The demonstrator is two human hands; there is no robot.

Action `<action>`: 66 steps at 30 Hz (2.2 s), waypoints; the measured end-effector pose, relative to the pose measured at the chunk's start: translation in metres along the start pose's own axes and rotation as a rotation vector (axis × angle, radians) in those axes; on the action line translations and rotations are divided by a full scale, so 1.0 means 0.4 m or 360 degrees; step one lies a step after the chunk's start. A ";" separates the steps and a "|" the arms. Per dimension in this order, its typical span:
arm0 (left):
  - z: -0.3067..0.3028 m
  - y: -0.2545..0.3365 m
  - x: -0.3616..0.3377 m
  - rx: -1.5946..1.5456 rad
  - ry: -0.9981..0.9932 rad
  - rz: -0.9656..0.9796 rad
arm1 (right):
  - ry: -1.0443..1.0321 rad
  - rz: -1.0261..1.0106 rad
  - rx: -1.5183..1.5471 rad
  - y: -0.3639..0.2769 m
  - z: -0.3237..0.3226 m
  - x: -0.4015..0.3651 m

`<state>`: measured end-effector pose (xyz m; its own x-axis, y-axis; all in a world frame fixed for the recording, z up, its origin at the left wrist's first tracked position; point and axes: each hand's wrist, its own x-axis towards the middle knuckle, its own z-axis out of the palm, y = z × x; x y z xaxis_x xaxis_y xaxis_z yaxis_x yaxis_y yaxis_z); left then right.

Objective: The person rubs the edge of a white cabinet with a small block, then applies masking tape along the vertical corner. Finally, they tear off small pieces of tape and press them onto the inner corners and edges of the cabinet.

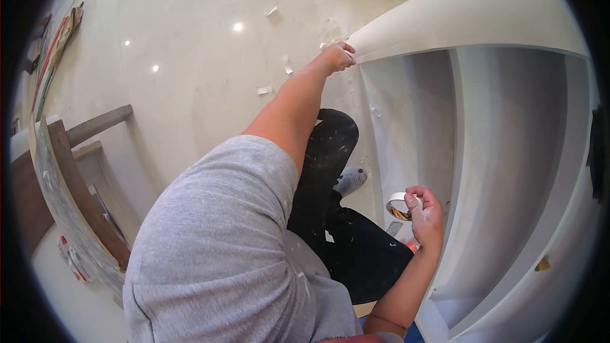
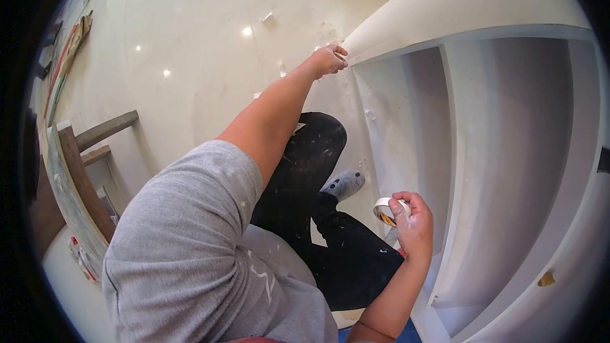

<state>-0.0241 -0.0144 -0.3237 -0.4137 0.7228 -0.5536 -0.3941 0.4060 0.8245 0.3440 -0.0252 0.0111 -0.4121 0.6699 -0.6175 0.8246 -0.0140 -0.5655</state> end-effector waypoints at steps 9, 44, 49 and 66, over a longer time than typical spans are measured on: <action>0.013 -0.006 0.016 -0.0015 0.0034 0.0002 | -0.0047 -0.0011 0.0031 -0.033 0.010 0.012; 0.042 -0.001 0.021 0.0648 0.0255 0.0150 | -0.0011 0.0026 0.0080 -0.059 0.015 0.015; 0.045 -0.009 0.023 0.0708 0.0302 0.0204 | -0.0004 0.0062 0.0158 -0.048 0.016 0.014; 0.055 0.000 -0.016 0.0858 0.0401 0.0114 | -0.0068 0.0008 0.0150 -0.028 0.008 0.010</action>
<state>-0.0032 -0.0068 -0.3174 -0.6319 0.6306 -0.4505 0.0865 0.6351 0.7676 0.3319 -0.0246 0.0134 -0.4257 0.6376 -0.6420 0.7873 -0.0887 -0.6101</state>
